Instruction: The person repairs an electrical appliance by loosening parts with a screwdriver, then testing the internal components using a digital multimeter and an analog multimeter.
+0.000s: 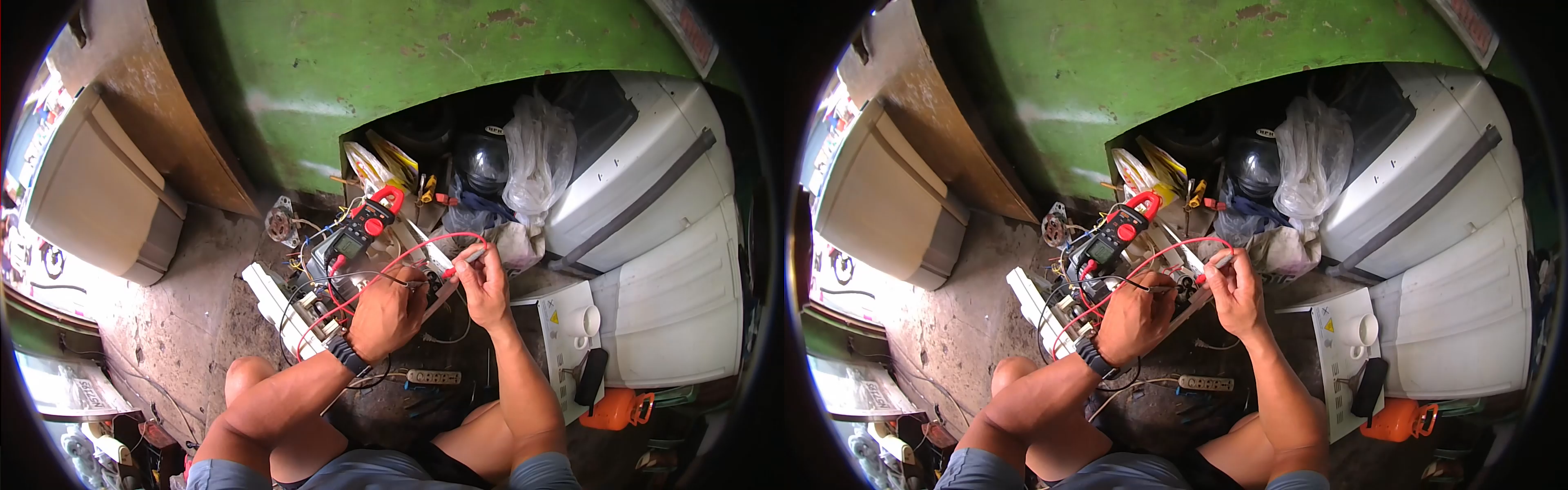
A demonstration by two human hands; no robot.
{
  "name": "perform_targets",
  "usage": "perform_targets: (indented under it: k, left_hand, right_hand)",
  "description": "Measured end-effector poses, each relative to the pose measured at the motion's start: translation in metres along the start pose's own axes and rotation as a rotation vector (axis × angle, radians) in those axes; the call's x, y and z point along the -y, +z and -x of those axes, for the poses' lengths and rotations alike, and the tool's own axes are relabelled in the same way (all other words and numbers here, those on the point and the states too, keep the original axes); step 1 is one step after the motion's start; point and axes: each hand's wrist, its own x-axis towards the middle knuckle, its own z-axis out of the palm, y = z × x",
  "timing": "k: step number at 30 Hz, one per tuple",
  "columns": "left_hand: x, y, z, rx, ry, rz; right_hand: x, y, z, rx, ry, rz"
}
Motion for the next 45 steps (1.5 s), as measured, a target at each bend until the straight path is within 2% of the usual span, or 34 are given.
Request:
perform_targets:
  k: [35,45]
  left_hand:
    - [0.006,0.001,0.002,0.099,-0.026,-0.038]
    - [0.009,0.004,0.002,0.129,-0.009,-0.079]
  right_hand:
    - [0.005,0.009,-0.003,-0.011,-0.027,0.089]
    - [0.008,0.011,-0.006,0.001,-0.050,0.218]
